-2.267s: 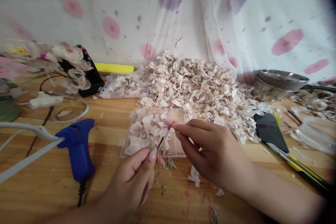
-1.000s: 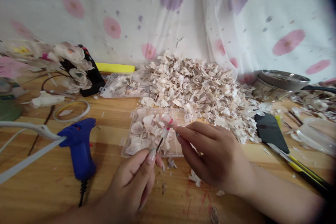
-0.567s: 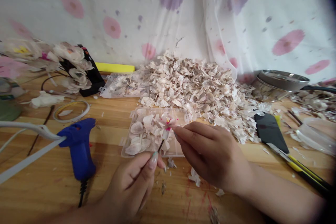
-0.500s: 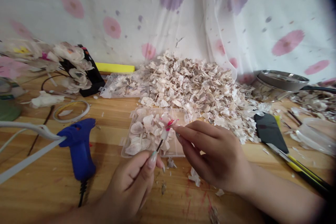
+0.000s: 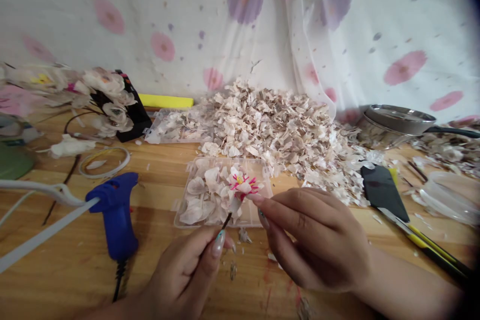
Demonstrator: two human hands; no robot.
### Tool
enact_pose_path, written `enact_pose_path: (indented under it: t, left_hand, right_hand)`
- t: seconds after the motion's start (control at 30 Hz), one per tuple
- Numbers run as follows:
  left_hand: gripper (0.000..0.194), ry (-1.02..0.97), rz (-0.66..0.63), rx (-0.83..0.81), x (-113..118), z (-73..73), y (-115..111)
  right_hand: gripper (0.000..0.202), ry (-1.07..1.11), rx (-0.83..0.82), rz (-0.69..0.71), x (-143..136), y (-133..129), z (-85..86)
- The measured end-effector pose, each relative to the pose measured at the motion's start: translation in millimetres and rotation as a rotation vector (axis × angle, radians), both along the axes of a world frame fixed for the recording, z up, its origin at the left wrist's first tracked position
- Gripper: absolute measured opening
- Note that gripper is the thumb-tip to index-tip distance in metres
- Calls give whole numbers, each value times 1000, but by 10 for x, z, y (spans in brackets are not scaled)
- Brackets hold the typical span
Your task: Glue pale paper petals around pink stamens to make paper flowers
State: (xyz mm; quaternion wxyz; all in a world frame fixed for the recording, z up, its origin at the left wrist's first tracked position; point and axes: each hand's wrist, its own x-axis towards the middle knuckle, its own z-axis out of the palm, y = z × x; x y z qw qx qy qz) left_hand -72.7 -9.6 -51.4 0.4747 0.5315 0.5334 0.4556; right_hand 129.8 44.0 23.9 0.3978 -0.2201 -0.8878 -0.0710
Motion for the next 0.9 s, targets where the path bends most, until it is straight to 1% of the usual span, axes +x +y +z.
enact_pose_path:
  t: [0.13,0.23,0.37,0.4,0.53,0.6,0.67,0.77,0.83,0.9]
  left_hand:
    - [38,40,-34,-9,1,-3,-13]
    - [42,-5,-60,-46,22,-22,-13]
    - [49,-83,-49,-147,64,-8,18]
    - [50,-87,-41,-154,74,5,28]
    - [54,-79,4,-152,108,72,46]
    - [55,-72,32,-155,120,100,37]
    - [56,-68,33,-150,125,114,26]
    - [54,-58,27,-142,115,93,20]
    - [52,-57,14,-126,95,48,27]
    - [50,-70,-34,-85,66,-13,41]
  right_hand:
    - [26,-2,2,11,11,-6,16]
    - [26,-43,-3,29,37,-34,65]
    - [10,-70,33,113,57,-61,97]
    - [9,-53,33,123,55,-61,87]
    - [18,-27,-9,87,27,-38,-3]
    - [19,-25,-6,78,12,-22,-54]
    - [18,-26,-3,86,-1,-10,-93]
    - [17,-24,-4,87,-19,3,-128]
    - [17,-22,-2,78,-29,15,-142]
    - [17,-19,2,86,-38,31,-157]
